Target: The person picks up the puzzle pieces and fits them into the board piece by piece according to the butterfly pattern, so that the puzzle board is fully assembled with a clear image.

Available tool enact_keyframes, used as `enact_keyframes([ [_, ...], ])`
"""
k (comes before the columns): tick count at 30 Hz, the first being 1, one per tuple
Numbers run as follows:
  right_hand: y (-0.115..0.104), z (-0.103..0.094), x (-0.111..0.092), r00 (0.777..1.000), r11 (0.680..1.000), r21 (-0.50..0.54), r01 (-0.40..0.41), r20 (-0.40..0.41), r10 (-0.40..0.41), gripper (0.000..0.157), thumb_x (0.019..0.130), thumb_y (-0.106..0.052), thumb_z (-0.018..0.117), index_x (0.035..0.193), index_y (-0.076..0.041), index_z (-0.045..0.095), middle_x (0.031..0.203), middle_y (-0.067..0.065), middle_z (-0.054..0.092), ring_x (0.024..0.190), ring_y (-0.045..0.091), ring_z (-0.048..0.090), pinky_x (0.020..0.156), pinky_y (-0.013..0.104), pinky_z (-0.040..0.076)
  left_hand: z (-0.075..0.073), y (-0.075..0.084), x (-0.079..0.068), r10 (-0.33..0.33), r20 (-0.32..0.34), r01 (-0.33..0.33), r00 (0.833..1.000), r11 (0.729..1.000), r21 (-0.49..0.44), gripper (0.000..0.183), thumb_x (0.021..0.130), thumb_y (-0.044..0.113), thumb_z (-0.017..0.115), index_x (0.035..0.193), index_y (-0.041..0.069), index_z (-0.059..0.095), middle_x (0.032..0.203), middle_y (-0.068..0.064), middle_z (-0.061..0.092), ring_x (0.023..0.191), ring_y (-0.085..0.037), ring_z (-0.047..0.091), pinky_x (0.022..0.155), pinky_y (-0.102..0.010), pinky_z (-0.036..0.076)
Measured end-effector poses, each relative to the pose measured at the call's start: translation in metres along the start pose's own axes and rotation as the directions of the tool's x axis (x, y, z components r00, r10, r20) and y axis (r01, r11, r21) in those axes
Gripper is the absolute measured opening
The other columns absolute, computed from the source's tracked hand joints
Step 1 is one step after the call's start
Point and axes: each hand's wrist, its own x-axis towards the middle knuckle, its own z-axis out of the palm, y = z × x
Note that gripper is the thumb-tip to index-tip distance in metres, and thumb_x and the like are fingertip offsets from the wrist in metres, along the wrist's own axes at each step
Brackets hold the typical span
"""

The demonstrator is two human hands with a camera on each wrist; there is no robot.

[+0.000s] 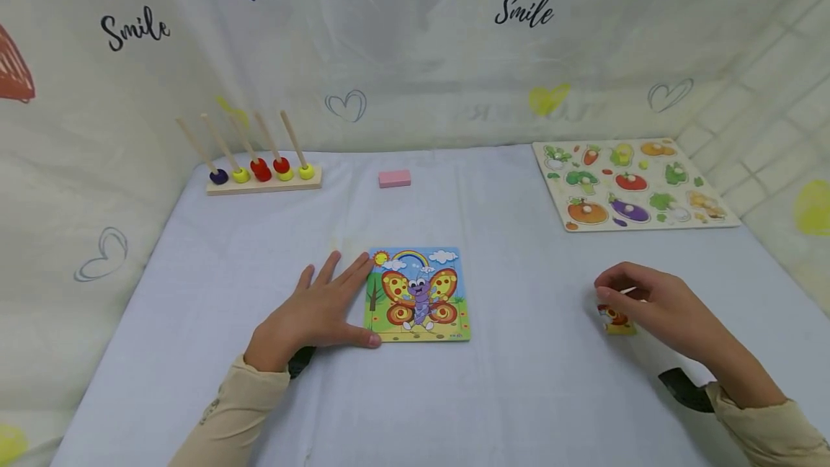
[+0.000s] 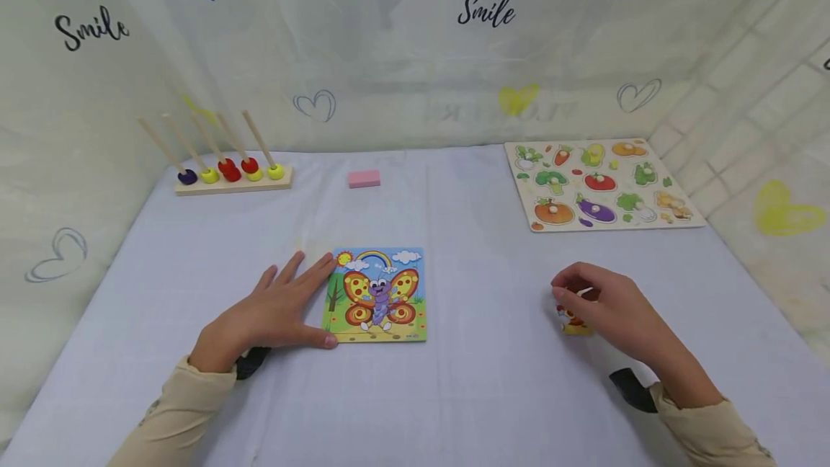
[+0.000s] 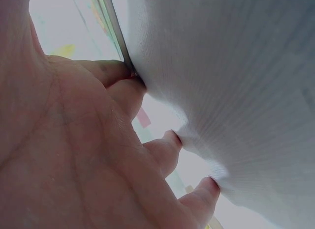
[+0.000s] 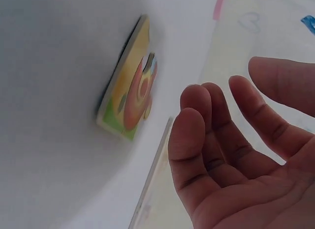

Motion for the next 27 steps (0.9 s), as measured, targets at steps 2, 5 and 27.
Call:
enact_keyframes([
  [2, 0.005, -0.002, -0.003, 1.0, 1.0, -0.022, 0.003, -0.015, -0.004, 0.012, 0.106, -0.017, 0.071, 0.116, -0.01, 0.073, 0.101, -0.001, 0.075, 0.087, 0.009, 0.068, 0.069, 0.024, 0.054, 0.0, 0.0, 0.0, 0.0, -0.001, 0.0, 1.0, 1.0, 0.003, 0.128, 0.077, 0.068, 0.087, 0.174, 0.018, 0.019, 0.179, -0.004, 0.015, 0.162, -0.045, 0.0, 0.123, -0.074, 0.0],
  [5, 0.012, -0.003, -0.006, 0.999, 0.999, -0.042, 0.021, -0.037, -0.022, 0.01, 0.104, -0.015, 0.073, 0.114, -0.011, 0.074, 0.1, -0.003, 0.075, 0.089, 0.005, 0.065, 0.071, 0.021, 0.053, 0.0, 0.001, 0.001, 0.0, -0.001, 0.0, 1.0, 1.0, 0.005, 0.128, 0.077, 0.069, 0.086, 0.174, 0.019, 0.019, 0.179, -0.003, 0.015, 0.162, -0.045, -0.001, 0.123, -0.074, 0.0],
  [27, 0.037, 0.0, -0.017, 0.987, 0.983, -0.086, 0.163, 0.004, -0.164, 0.03, 0.088, -0.001, 0.087, 0.099, -0.025, 0.074, 0.11, -0.004, 0.069, 0.095, 0.003, 0.057, 0.072, 0.018, 0.051, 0.001, 0.001, 0.0, -0.01, 0.003, 0.01, 1.0, 1.0, 0.009, 0.128, 0.077, 0.069, 0.086, 0.174, 0.019, 0.019, 0.179, -0.003, 0.015, 0.162, -0.045, 0.0, 0.123, -0.074, 0.0],
])
